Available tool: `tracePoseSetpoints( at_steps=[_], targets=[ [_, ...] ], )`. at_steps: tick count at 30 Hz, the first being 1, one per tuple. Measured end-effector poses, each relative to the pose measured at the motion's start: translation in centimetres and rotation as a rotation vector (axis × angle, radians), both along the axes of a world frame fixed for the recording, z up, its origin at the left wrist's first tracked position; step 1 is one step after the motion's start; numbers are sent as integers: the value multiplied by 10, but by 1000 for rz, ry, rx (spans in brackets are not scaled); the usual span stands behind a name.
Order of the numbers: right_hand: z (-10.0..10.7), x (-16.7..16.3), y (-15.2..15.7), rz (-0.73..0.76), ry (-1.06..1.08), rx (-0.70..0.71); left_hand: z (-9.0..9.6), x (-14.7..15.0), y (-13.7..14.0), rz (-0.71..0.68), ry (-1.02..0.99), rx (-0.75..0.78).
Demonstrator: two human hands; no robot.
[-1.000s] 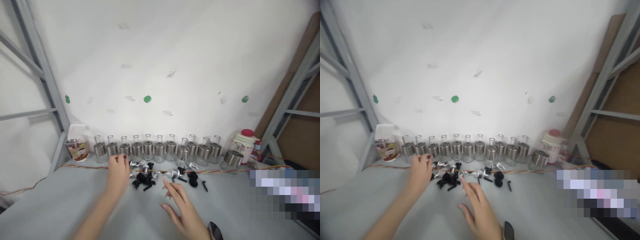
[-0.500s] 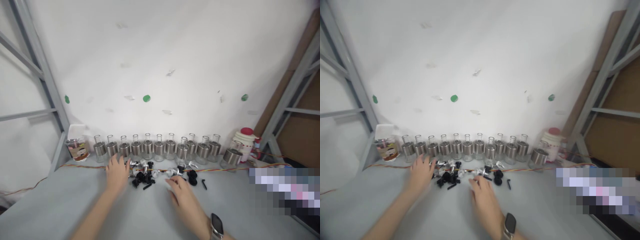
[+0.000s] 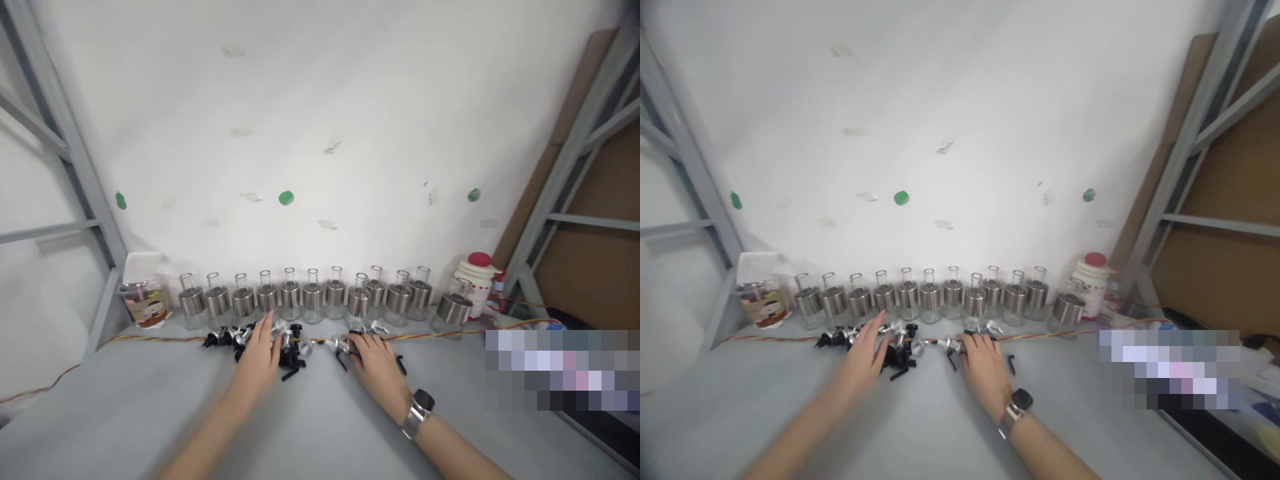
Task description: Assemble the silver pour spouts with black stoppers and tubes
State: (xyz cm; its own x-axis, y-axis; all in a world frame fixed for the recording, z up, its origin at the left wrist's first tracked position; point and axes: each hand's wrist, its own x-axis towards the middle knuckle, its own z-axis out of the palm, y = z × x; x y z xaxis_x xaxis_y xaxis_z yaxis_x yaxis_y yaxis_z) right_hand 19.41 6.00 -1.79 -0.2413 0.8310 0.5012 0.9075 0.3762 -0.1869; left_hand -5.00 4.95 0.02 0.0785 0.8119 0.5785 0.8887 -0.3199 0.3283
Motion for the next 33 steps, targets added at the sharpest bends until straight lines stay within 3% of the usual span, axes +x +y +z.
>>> tracePoseSetpoints(
  at_steps=[9, 14, 19, 22, 25, 27, 33],
  targets=[
    [3, 3, 2, -2, 138, 53, 7, 7, -12, -48, 144, -78],
    [5, -10, -14, 196, 473, -77, 1, 12, -14, -92, 115, -103],
    [17, -22, -30, 352, 656, -196, 1, 12, -10, -87, 44, -68],
    [23, -23, -34, 368, 757, -200, 6, 17, -14, -195, -182, -145],
    [23, -23, -35, 388, 829, -201, 12, 27, -23, -381, -507, -382],
    [22, -24, -37, 398, 847, -217, 16, 33, -29, -451, -601, -472],
    [25, -26, -47, 454, 800, -257, 17, 41, -33, -530, -834, -517]
  ],
)
